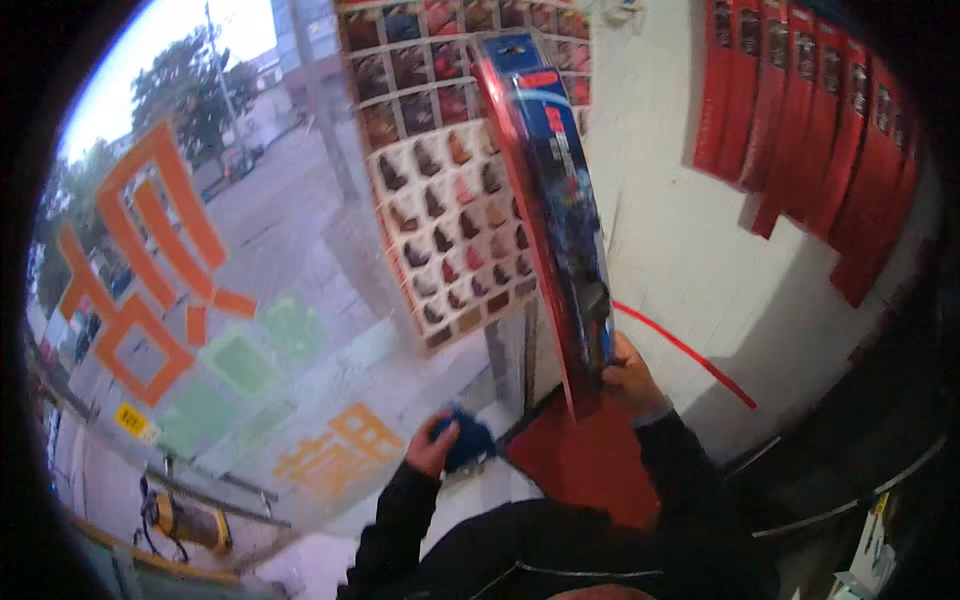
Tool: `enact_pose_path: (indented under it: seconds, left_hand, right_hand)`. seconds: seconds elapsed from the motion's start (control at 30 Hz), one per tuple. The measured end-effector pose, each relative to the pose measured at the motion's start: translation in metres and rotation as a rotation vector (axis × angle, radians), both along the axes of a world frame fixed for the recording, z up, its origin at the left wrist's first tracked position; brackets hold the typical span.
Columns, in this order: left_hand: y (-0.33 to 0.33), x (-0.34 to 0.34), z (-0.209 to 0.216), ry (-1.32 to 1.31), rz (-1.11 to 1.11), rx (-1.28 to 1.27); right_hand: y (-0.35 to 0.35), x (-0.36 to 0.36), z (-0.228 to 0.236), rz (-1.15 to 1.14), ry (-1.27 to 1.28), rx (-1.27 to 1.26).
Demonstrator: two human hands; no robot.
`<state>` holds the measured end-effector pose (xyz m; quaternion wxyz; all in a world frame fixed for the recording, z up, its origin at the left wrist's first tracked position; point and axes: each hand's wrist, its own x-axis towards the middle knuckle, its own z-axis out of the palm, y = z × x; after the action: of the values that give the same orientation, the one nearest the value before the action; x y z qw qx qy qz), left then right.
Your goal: The person picks a long red package from a wall display, wipes it with a blue cloth, opens it to reveal a wiper blade, then repeats the process with a blue package. The person returns the red package to the wall and continues wiping the blue package.
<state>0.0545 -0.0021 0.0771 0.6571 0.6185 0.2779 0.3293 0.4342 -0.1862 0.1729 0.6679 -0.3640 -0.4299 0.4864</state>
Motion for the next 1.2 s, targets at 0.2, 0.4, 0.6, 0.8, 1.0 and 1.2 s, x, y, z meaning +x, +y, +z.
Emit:
enact_pose_path:
  seconds: [0.2,0.4,0.6,0.8,1.0,1.2]
  left_hand:
    - [0.0,0.005,0.095,-0.185,-0.146,0.082]
    - [-0.027,-0.043,0.142,-0.154,-0.238,0.094]
    - [-0.029,-0.07,0.129,-0.18,-0.219,0.124]
    - [-0.025,-0.083,0.094,-0.142,-0.065,0.411]
    - [-0.03,-0.094,0.087,0.002,0.076,0.584]
    - [-0.042,-0.08,0.086,0.092,0.153,0.583]
  right_hand:
    - [-0.043,-0.111,-0.08,0.015,0.049,-0.179]
    - [-0.077,-0.157,-0.088,0.119,-0.031,-0.294]
    - [-0.088,-0.193,-0.088,0.038,-0.004,-0.268]
    - [-0.092,-0.182,-0.087,-0.035,0.001,-0.212]
    - [-0.091,-0.126,-0.103,0.026,0.129,-0.103]
    - [-0.116,-0.073,-0.158,-0.041,0.205,-0.164]
